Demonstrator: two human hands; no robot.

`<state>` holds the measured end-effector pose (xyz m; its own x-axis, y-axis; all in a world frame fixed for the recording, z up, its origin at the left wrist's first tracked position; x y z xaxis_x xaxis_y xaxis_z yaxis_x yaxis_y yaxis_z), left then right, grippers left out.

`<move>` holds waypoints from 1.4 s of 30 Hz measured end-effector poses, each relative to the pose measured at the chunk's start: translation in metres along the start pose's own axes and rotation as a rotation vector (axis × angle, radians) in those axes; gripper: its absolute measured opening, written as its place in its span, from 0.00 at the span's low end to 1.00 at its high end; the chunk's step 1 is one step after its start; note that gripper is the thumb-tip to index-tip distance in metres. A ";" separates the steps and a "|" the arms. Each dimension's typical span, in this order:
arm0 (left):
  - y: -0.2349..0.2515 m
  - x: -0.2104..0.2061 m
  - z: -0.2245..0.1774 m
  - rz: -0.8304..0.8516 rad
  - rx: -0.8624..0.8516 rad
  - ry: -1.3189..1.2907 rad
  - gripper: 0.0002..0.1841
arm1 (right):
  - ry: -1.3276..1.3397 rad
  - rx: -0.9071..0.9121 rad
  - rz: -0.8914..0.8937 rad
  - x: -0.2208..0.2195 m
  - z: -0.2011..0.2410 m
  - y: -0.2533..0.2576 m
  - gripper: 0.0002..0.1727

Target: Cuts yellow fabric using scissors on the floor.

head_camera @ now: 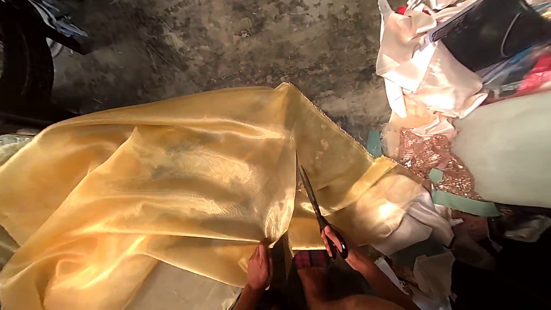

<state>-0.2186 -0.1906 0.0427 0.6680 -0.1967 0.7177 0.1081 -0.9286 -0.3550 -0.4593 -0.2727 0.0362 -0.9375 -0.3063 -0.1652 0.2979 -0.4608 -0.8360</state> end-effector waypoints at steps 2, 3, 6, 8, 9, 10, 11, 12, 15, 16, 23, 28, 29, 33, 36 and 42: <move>-0.004 0.003 -0.001 -0.016 -0.007 -0.016 0.20 | 0.003 0.005 0.033 -0.008 -0.002 0.009 0.28; -0.005 0.004 -0.002 -0.024 -0.017 -0.019 0.20 | 0.003 0.006 0.035 -0.010 -0.001 0.015 0.28; -0.009 0.007 -0.007 -0.041 -0.041 -0.012 0.20 | -0.010 -0.004 -0.024 -0.014 0.009 0.031 0.25; -0.012 0.008 -0.009 -0.049 -0.048 -0.010 0.19 | -0.030 -0.008 -0.080 -0.016 0.019 0.040 0.23; -0.013 0.007 -0.010 -0.046 -0.050 -0.014 0.18 | -0.042 -0.011 -0.108 -0.015 0.023 0.043 0.23; -0.015 0.007 -0.011 -0.041 -0.051 -0.026 0.19 | -0.051 -0.016 -0.131 -0.014 0.025 0.045 0.23; -0.016 0.008 -0.013 -0.049 -0.061 -0.023 0.19 | -0.056 -0.025 -0.147 -0.014 0.025 0.046 0.22; -0.017 0.010 -0.016 -0.072 -0.080 -0.013 0.19 | -0.062 -0.032 -0.155 -0.014 0.024 0.045 0.23; -0.022 0.014 -0.022 -0.143 -0.132 0.016 0.16 | -0.071 -0.062 -0.151 -0.015 0.015 0.032 0.23; -0.024 0.015 -0.023 -0.156 -0.137 0.022 0.15 | -0.061 -0.070 -0.152 -0.016 0.013 0.028 0.23; -0.028 0.011 -0.027 -0.166 -0.168 0.100 0.15 | -0.135 -0.037 -0.161 -0.024 0.027 0.037 0.24; -0.028 0.009 -0.029 -0.154 -0.183 0.115 0.14 | -0.225 -0.032 -0.234 -0.025 0.038 0.052 0.28; -0.028 0.009 -0.029 -0.154 -0.182 0.110 0.14 | -0.217 -0.025 -0.246 -0.025 0.038 0.054 0.27; -0.028 0.010 -0.029 -0.159 -0.169 0.108 0.13 | -0.195 0.004 -0.265 -0.024 0.039 0.059 0.27; -0.029 0.009 -0.028 -0.147 -0.158 0.106 0.14 | -0.190 0.044 -0.267 -0.021 0.040 0.058 0.26; -0.031 0.007 -0.025 -0.102 -0.129 0.079 0.13 | -0.116 0.136 -0.245 -0.020 0.045 0.054 0.22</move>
<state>-0.2358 -0.1714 0.0736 0.5981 -0.1187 0.7926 0.0737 -0.9766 -0.2019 -0.4162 -0.3290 0.0185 -0.9599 -0.2618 0.1002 0.0941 -0.6378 -0.7644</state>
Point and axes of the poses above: each hand's wrist, its own y-axis towards the middle knuckle, its own x-axis out of the back of the hand, z = x × y, the point moved 10 cm from there along y, towards the middle knuckle
